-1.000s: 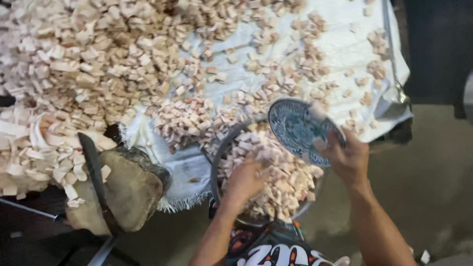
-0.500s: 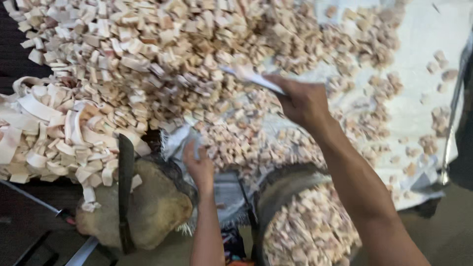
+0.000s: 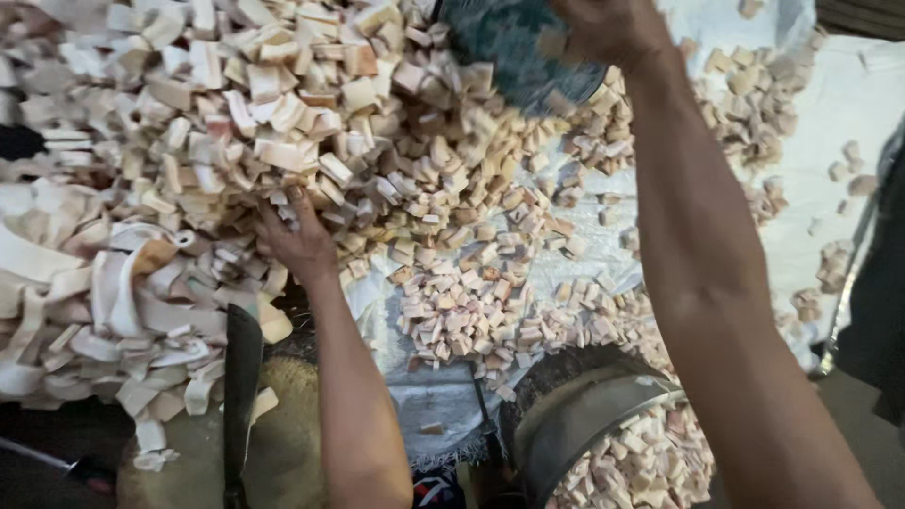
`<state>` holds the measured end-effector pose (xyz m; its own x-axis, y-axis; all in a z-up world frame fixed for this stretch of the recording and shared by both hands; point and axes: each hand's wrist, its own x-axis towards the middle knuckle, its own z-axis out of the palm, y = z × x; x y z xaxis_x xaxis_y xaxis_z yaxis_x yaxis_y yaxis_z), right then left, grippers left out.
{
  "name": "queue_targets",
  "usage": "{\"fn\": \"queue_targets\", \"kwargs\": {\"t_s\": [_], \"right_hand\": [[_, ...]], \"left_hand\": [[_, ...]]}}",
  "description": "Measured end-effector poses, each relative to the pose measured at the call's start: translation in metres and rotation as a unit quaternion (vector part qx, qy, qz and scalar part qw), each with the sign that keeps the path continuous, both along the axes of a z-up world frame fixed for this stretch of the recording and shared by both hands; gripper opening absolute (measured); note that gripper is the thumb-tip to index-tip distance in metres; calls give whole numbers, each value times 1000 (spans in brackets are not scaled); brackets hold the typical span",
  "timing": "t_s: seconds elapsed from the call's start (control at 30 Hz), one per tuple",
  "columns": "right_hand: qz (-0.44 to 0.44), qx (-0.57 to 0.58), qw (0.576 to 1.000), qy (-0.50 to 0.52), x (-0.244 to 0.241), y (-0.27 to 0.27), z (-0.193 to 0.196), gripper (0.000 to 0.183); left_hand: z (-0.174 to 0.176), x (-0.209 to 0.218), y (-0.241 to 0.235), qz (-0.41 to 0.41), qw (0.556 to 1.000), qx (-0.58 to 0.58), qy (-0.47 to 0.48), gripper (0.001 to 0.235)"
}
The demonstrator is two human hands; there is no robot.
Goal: The person transfers small pieces of meat from a large pile on a cloth into a metal bowl by hand and using a plate, then carries the bowl to a steamer.
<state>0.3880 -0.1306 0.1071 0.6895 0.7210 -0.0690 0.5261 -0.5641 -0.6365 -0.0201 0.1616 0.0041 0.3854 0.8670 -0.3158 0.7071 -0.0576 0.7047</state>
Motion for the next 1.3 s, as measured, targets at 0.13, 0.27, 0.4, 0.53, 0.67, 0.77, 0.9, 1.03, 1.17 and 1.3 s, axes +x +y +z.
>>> {"fn": "queue_targets", "kwargs": {"t_s": [0.13, 0.27, 0.4, 0.53, 0.67, 0.77, 0.9, 1.03, 1.17, 1.3], "right_hand": [[-82, -101, 982, 138, -52, 12, -17, 34], [-160, -197, 925, 282, -136, 2, -72, 41], [-168, -182, 938, 243, -218, -29, -98, 51], [-296, -19, 880, 372, -311, -68, -107, 42], [-298, 45, 894, 333, -337, -102, -59, 37], [-340, 69, 872, 347, -348, -124, 9, 30], [-384, 69, 843, 371, -398, -192, 105, 27], [-350, 241, 838, 343, -455, -260, 183, 23], [-396, 171, 872, 231, -534, -325, 248, 24], [-551, 362, 606, 446, -601, -345, 268, 21]], "left_hand": [[9, -1, -5, 3, 995, -100, 15, 92], [-4, -9, -56, -11, 963, -230, -137, 81], [0, -16, -118, -47, 998, 1, -29, 88], [23, -32, -176, -41, 970, -49, -235, 60], [73, -43, -211, -13, 952, -164, -257, 54], [137, -54, -235, -107, 932, -60, -342, 45], [240, -97, -276, -187, 936, -46, -295, 47], [325, -132, -332, -256, 920, 28, -296, 50], [361, -165, -388, -323, 893, -22, -313, 53], [350, -204, -427, -379, 880, -79, -277, 51]]}}
